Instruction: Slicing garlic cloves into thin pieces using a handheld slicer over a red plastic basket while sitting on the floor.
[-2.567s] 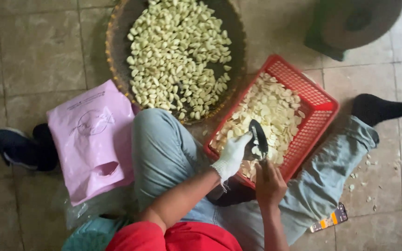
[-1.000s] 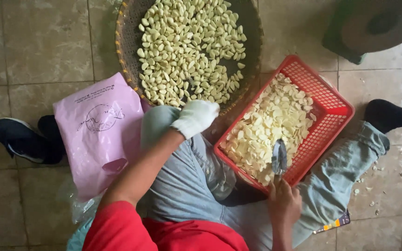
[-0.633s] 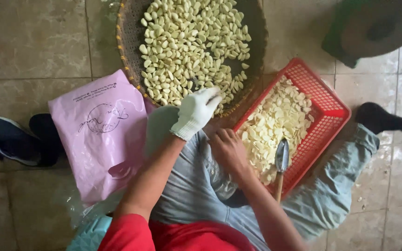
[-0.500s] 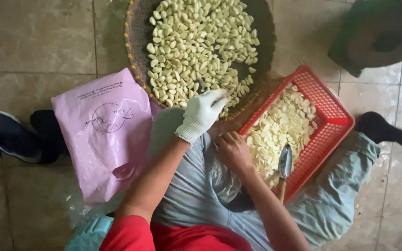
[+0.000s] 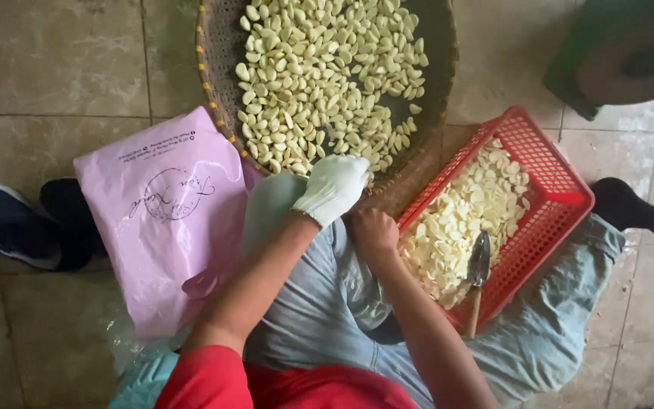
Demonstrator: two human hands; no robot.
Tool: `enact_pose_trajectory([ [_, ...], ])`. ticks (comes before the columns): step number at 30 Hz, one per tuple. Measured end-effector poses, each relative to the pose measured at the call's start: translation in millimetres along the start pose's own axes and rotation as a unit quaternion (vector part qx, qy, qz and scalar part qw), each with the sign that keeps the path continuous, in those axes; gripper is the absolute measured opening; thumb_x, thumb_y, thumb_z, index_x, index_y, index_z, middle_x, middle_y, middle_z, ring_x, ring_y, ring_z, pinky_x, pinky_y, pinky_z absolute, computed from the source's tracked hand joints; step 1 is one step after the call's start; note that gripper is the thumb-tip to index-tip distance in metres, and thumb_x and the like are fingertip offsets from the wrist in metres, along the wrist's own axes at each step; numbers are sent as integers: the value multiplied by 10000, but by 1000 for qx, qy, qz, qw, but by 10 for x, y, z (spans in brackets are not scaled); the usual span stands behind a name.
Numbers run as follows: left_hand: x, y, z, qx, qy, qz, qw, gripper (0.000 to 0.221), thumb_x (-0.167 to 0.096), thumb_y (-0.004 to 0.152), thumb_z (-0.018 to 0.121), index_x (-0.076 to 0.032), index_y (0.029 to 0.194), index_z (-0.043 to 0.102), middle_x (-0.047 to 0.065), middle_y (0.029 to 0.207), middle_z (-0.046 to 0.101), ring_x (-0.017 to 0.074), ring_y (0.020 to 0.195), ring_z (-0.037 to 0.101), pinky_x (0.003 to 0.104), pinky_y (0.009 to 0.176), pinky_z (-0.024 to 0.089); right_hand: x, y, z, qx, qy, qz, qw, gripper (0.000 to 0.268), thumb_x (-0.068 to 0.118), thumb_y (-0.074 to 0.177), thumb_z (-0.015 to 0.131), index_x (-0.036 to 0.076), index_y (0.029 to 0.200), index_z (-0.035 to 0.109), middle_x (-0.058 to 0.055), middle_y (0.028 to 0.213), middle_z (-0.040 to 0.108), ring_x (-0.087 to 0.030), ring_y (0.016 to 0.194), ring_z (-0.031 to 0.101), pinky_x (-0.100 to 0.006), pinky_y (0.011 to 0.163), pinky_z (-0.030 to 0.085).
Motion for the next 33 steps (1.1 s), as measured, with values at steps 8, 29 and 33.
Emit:
enact_pose_trajectory([
  [8, 288, 69, 1154, 58, 207, 168, 962, 145, -258, 862, 616, -259, 755, 714, -24, 690, 713, 209, 720, 740, 462, 654, 580, 59, 29, -20, 8, 7, 11, 1000, 207, 114, 881, 577, 158, 817, 769, -43, 780, 759, -280, 771, 781, -419, 611, 634],
  [29, 235, 155, 1262, 24, 241, 278, 930, 260, -105, 830, 550, -213, 655, 710, 37, 577, 622, 267, 610, 649, 487, 498, 450, 94, 43, 108, -107, -22, -1, 994, 169, 159, 886, 554, 204, 848, 713, 55, 742, 730, -195, 739, 770, -343, 597, 610],
  [33, 241, 176, 1217, 37, 249, 278, 927, 272, -89, 829, 552, -203, 648, 720, 42, 569, 623, 271, 606, 649, 489, 501, 441, 113, 155, 381, -85, -77, -26, 993, 143, 205, 898, 594, 275, 824, 695, 89, 741, 707, -167, 706, 746, -322, 570, 567],
])
Point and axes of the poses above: each hand's wrist, its own y-axis towards the middle knuckle, its own z-axis out of the palm, x = y × z, the point moved 4 cm from there along y, towards the middle knuckle
